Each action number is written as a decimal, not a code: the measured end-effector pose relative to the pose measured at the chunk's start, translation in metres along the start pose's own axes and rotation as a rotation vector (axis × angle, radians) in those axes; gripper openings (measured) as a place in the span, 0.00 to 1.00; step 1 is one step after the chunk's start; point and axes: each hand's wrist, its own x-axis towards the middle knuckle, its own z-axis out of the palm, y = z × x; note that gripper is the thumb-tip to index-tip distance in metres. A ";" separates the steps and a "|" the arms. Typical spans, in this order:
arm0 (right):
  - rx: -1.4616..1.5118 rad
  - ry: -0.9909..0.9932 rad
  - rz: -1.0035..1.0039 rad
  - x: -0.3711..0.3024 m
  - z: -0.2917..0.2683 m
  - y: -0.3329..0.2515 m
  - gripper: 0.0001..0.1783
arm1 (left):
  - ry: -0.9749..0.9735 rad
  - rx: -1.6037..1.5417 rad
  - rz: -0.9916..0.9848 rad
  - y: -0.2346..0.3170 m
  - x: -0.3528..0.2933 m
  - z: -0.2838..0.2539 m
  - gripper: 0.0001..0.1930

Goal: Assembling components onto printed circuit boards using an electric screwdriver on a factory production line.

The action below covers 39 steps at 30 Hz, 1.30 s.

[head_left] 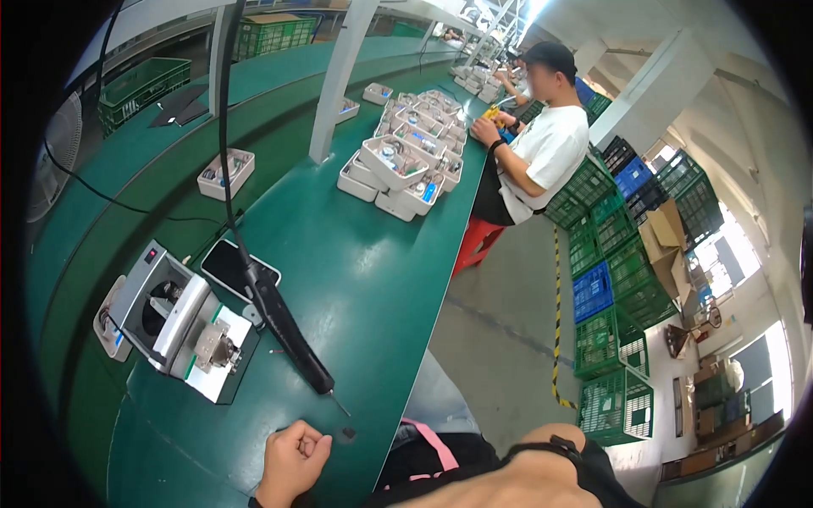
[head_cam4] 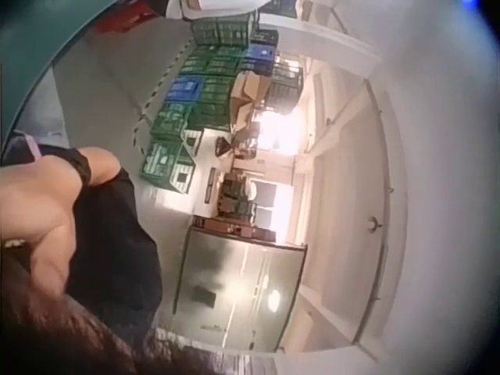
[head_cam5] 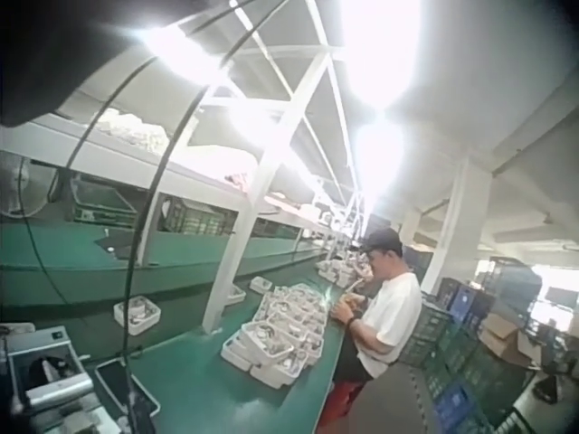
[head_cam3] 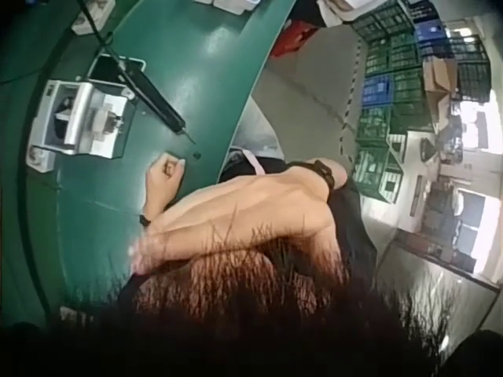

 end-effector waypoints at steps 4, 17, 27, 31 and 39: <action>0.152 0.007 -0.111 0.013 0.001 0.008 0.60 | 0.028 0.015 0.066 0.000 -0.002 0.005 0.11; -0.049 0.279 -0.312 0.038 -0.004 0.053 0.34 | 0.356 -0.298 0.486 0.009 0.007 0.051 0.10; -0.472 1.018 0.534 -0.016 -0.080 0.240 0.36 | 0.135 0.051 0.192 0.000 0.018 0.011 0.10; -0.093 0.785 0.669 -0.001 -0.091 0.240 0.38 | 0.079 0.034 0.141 0.006 0.024 0.008 0.11; -0.132 0.669 0.551 0.041 -0.067 0.241 0.25 | 0.072 -0.062 0.156 -0.005 0.023 0.005 0.10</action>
